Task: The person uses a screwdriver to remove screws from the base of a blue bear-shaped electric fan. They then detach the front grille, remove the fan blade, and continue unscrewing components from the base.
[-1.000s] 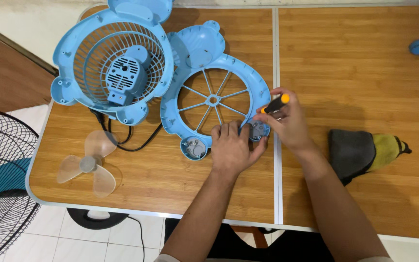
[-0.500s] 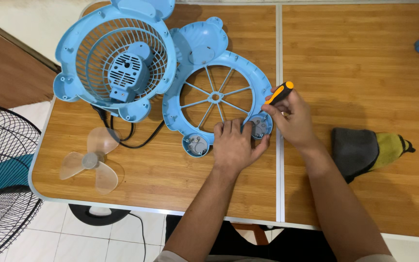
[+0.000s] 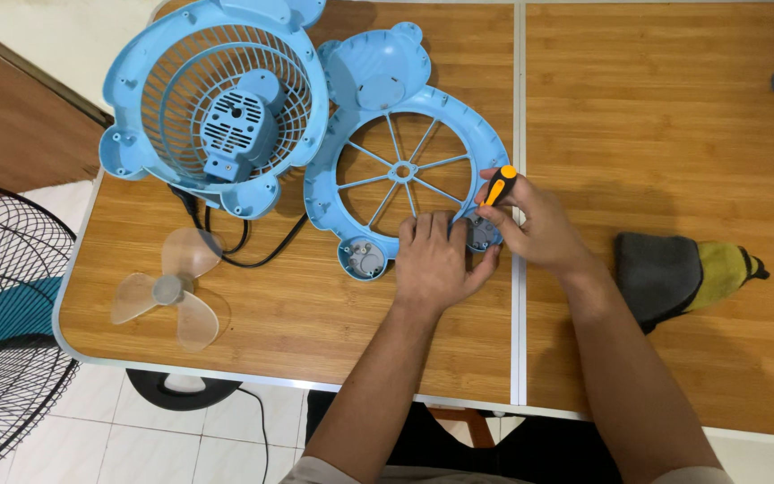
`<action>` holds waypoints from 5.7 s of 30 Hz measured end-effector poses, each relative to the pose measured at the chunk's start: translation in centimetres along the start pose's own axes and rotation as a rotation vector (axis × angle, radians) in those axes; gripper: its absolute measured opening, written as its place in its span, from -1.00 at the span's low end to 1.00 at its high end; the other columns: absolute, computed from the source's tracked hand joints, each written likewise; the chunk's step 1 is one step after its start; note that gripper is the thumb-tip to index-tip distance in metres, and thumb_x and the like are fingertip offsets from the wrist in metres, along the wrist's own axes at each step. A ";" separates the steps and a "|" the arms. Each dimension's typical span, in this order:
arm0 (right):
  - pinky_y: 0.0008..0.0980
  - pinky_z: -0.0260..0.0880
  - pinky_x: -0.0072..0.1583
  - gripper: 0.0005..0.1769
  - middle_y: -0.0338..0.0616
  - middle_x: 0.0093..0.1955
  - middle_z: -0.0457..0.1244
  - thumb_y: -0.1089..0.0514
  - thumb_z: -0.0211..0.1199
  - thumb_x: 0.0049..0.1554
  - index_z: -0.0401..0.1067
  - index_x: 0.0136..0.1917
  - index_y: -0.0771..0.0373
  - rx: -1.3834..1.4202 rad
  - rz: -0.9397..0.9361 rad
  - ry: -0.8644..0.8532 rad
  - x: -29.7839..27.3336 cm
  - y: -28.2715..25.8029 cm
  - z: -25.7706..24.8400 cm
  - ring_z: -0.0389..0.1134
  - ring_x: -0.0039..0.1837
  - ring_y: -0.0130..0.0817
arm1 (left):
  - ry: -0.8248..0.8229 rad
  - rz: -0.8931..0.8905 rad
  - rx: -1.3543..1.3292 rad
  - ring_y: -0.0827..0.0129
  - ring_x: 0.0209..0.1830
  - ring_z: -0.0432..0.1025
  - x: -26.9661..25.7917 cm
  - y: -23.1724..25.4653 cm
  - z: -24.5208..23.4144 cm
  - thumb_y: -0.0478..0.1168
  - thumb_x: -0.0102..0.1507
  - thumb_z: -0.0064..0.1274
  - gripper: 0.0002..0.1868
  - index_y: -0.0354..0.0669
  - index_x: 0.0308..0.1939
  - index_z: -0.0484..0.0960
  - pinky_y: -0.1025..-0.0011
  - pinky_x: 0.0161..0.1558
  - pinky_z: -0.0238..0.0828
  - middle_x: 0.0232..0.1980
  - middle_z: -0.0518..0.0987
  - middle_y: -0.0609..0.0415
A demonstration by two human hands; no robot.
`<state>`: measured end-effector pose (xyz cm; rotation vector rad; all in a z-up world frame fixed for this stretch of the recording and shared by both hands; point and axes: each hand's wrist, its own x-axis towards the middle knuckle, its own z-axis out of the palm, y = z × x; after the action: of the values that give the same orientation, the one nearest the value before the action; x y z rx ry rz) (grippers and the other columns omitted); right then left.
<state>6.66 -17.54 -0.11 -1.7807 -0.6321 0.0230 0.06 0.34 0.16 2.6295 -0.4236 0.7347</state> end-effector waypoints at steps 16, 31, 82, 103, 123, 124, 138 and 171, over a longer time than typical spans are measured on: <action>-0.38 0.46 0.16 -0.58 -0.16 0.03 0.35 0.30 0.28 0.23 0.30 0.33 0.37 -0.134 0.029 -0.033 0.4 -1.7 -0.1 0.43 0.10 -0.43 | 0.002 0.009 -0.001 0.09 -0.10 0.41 0.0 -0.1 -0.1 0.18 0.20 0.15 -0.49 -0.27 -0.22 0.68 0.13 0.08 0.26 -0.19 0.55 -0.10; -0.34 0.51 -0.01 -0.26 0.03 0.19 0.34 0.20 0.41 0.12 0.14 0.47 0.19 -0.395 0.003 -0.015 0.3 -3.3 -0.2 0.44 0.15 -0.21 | -0.008 -0.010 -0.010 0.09 -0.09 0.43 0.0 -0.2 0.2 0.19 0.19 0.14 -0.48 -0.25 -0.22 0.69 0.13 0.05 0.26 -0.18 0.57 -0.10; -0.36 0.56 0.14 -0.71 0.01 0.15 0.23 0.40 0.05 0.32 0.10 0.27 0.35 -0.147 -0.078 0.000 -0.3 -3.3 0.5 0.45 0.23 -0.28 | 0.019 -0.011 -0.027 0.12 -0.05 0.42 -0.2 -0.1 -0.1 0.19 0.17 0.16 -0.46 -0.14 -0.01 0.74 0.16 0.08 0.26 -0.11 0.56 -0.07; -0.35 0.44 0.11 -0.76 -0.08 0.03 0.29 0.36 0.17 0.33 0.17 0.21 0.34 -0.221 -0.097 -0.064 1.2 -5.5 0.0 0.41 0.08 -0.32 | 0.003 -0.020 -0.047 0.12 -0.07 0.41 -0.3 -0.3 0.0 0.17 0.19 0.17 -0.52 -0.15 -0.10 0.74 0.17 0.07 0.26 -0.12 0.54 -0.07; -0.44 0.10 -0.16 -0.49 -0.28 -0.36 0.06 0.28 0.19 0.35 0.00 -0.34 0.19 0.478 -0.065 -0.124 2.4 1.8 0.1 0.05 -0.23 -0.49 | -0.033 -0.038 -0.083 0.13 -0.02 0.41 0.0 -0.5 0.0 0.17 0.14 0.18 -0.51 -0.13 -0.10 0.73 0.13 0.07 0.25 -0.11 0.55 -0.07; -0.42 0.11 -0.17 -0.50 -0.28 -0.38 0.05 0.28 0.16 0.36 0.00 -0.34 0.19 0.499 -0.073 -0.123 2.6 2.0 0.2 0.05 -0.26 -0.48 | -0.023 -0.030 -0.085 0.14 -0.02 0.41 0.0 -0.4 -0.1 0.17 0.14 0.18 -0.51 -0.12 -0.07 0.73 0.14 0.08 0.25 -0.11 0.55 -0.07; -0.10 0.37 -0.12 -0.80 0.14 -0.18 0.29 0.11 0.16 0.40 0.31 0.10 0.31 -0.734 -0.223 0.084 3.9 -7.3 0.1 0.38 -0.14 0.02 | -0.021 -0.031 -0.063 0.19 -0.01 0.43 0.0 -0.4 -0.2 0.20 0.18 0.15 -0.48 -0.08 -0.01 0.76 0.19 0.12 0.27 -0.10 0.58 -0.04; -0.19 0.43 0.05 -0.79 -0.06 0.04 0.37 0.15 0.29 0.27 0.41 0.14 0.24 -0.570 -0.059 -0.270 3.8 -9.7 -3.1 0.44 0.04 -0.12 | 0.042 -0.146 -0.169 0.07 0.10 0.44 1.2 0.4 -1.4 0.16 0.06 0.32 -0.28 -0.17 0.16 0.54 0.10 0.16 0.24 0.09 0.52 -0.09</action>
<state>7.01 -17.09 10.78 -2.3300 -0.9535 0.0466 0.23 0.35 2.02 2.4521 -0.2659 0.6742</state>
